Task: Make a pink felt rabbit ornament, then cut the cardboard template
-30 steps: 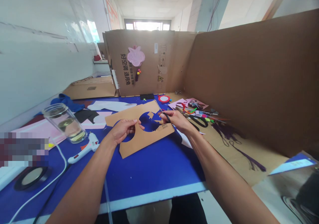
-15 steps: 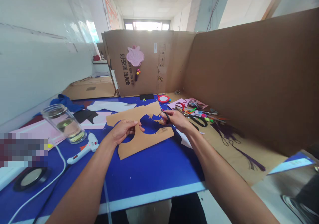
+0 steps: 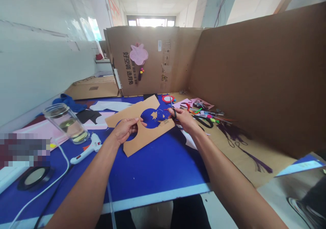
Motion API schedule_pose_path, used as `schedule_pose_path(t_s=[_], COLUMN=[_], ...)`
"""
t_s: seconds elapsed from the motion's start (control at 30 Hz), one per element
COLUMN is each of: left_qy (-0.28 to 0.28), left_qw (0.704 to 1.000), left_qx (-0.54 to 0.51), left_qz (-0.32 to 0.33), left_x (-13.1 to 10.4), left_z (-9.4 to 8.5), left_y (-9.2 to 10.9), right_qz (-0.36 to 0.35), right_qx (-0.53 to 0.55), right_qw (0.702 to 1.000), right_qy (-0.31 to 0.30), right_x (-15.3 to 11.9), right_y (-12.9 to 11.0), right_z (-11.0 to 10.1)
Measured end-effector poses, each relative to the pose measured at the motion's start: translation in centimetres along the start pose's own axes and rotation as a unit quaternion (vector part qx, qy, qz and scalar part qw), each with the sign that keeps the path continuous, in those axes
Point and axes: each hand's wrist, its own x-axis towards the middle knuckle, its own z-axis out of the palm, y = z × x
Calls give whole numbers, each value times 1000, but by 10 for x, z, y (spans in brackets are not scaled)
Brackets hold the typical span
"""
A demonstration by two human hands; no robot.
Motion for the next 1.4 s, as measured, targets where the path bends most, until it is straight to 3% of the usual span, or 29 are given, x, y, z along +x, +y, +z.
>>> schedule_pose_path(t_s=[0.33,0.53,0.7,1.1,1.4], left_qy=[40,92,114,96,107], left_qw=[998,991,984,985,987], left_qx=[-38,-92,-135,-135,-114], left_qz=[16,39,36,38,29], left_x=[-2,0,1,3,-1], left_z=[1,-7,-11,-16,-10], left_y=[7,12,15,13,17], right_qz=[-4,23,28,16,14], right_qx=[-22,-32,-45,-70,-86], right_qw=[1000,990,981,975,974], right_qy=[-15,-138,-185,-209,-210], right_x=[-2,-8,-11,-12,-11], right_y=[-6,-13,-14,-13,-12], right_z=[-3,-17,-17,-14,-15])
